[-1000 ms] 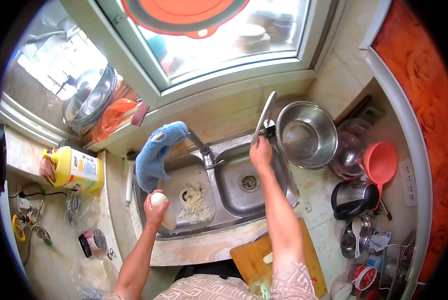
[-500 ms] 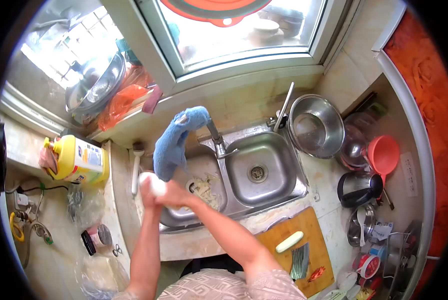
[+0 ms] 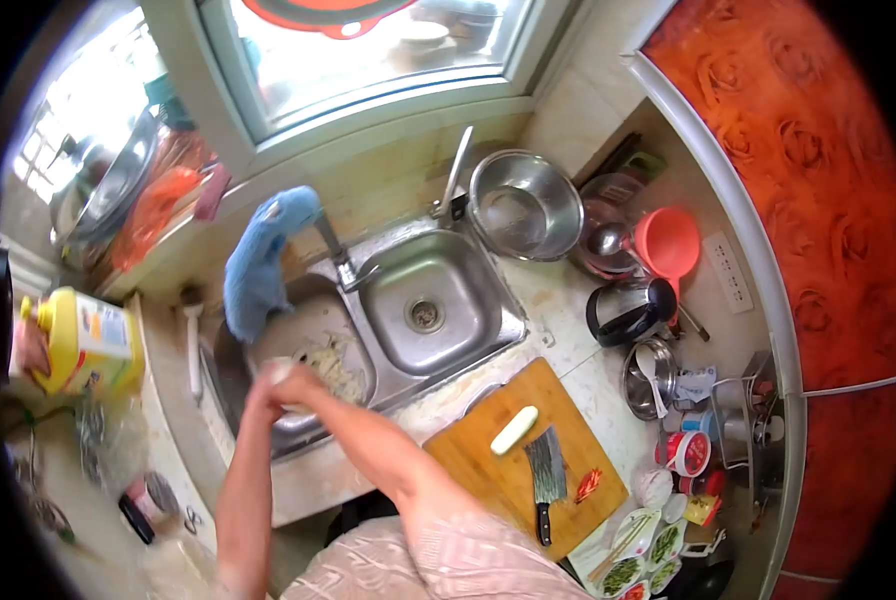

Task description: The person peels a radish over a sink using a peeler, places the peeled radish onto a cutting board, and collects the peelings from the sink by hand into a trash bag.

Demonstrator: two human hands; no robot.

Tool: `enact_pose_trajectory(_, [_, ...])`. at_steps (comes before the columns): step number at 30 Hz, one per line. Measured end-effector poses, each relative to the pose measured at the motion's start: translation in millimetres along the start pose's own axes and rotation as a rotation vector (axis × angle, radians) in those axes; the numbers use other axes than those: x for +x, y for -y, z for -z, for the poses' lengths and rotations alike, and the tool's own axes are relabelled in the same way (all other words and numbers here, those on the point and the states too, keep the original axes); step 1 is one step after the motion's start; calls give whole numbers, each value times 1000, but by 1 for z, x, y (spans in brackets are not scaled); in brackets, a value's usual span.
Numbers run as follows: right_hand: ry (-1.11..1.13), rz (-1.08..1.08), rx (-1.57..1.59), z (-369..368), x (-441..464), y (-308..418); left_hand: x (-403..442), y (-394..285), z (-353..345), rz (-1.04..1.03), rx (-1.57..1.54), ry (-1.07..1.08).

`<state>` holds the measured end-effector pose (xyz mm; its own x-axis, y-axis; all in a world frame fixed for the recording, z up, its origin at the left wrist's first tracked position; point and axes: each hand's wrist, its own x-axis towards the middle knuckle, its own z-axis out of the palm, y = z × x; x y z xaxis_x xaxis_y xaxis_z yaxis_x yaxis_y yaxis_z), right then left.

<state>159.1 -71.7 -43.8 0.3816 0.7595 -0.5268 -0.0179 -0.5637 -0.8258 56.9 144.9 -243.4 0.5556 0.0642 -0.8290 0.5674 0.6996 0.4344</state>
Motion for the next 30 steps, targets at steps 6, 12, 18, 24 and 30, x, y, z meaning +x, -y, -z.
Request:
enact_pose_trajectory(6, [-207, -114, 125, -26, -9, -26, -121, -36, -103, -704, 462, -417])
enact_pose_trajectory(12, [-529, 638, -18, -45, -43, 93, -277, -66, -180, -892, -59, -89])
enact_pose_trajectory(18, [-23, 242, 36, 0, -39, -5, -80, 16, -48, -169, -212, 25])
enact_pose_trajectory(24, [-393, 210, 12, -36, -44, 65, -211, -41, -148, -646, 120, -176])
enact_pose_trajectory(30, [-492, 360, -61, -24, -53, 90, -176, -11, -115, -674, -261, 228])
